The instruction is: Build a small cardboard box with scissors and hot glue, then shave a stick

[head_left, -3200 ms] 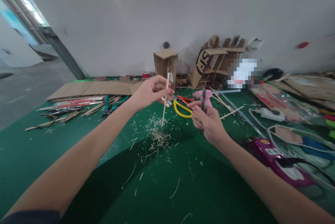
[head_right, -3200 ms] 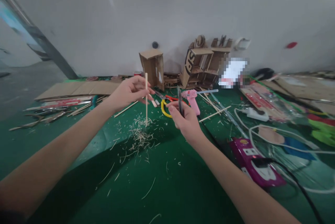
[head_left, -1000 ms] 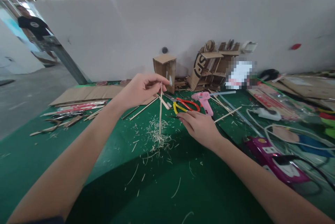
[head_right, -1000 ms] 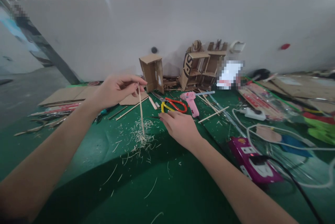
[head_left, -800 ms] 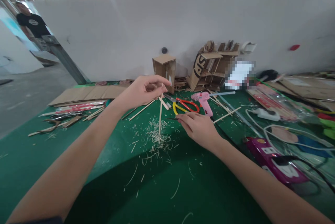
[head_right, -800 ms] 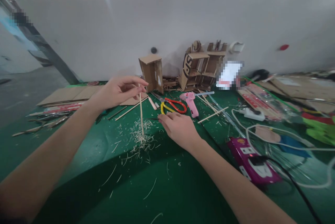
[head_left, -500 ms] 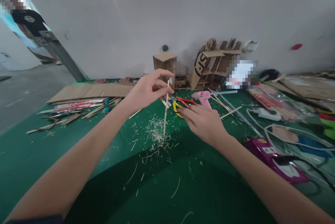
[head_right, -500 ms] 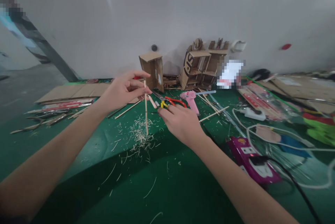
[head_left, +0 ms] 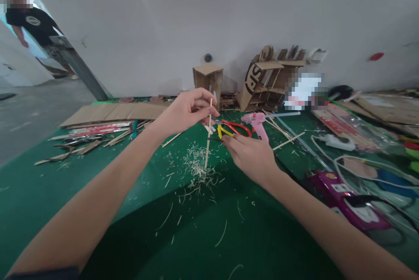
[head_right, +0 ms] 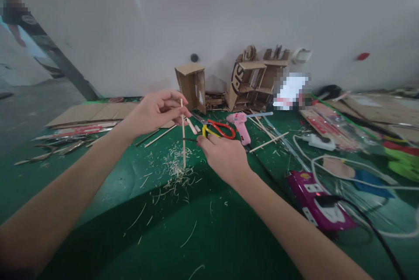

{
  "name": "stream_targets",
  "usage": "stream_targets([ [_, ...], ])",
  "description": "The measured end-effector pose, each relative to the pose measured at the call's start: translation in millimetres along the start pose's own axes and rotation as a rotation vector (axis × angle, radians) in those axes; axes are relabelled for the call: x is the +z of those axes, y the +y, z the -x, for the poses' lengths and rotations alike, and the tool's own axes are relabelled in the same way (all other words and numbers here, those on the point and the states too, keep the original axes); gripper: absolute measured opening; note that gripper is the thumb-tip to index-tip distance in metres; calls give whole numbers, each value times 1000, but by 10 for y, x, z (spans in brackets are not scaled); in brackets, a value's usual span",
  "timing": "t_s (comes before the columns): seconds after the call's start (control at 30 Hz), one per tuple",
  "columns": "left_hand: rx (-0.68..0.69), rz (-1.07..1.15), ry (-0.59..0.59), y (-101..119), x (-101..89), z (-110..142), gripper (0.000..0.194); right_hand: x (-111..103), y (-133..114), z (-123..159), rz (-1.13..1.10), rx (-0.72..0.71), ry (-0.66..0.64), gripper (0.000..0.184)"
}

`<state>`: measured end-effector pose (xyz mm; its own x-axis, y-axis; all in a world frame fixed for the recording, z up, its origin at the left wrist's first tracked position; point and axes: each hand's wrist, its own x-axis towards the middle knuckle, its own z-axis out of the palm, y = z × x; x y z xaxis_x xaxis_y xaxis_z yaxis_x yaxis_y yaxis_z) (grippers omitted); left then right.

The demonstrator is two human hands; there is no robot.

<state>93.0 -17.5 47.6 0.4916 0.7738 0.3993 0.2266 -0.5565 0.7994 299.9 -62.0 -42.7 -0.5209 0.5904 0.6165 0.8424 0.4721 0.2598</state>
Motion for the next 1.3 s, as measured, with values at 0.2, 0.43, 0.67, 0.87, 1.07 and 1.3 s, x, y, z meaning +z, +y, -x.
stream_targets([
  [0.2,-16,12,27,-52,-8,-21,12,119,-50,58,-11,-98,-44,20],
  [0.43,-17,31,30,-73,16,-30,12,87,-5,-86,38,39,148,25],
  [0.67,-42,31,40,-49,45,-14,11,117,-36,-30,-59,47,63,27],
  [0.87,-79,31,33,-41,58,-11,10,145,-70,18,-99,73,-50,30],
  [1.07,-97,35,17,-52,21,-2,14,252,-194,130,-80,-61,-122,25],
  [1.3,-104,61,17,-51,68,0,11,216,-134,-15,-22,62,24,29],
])
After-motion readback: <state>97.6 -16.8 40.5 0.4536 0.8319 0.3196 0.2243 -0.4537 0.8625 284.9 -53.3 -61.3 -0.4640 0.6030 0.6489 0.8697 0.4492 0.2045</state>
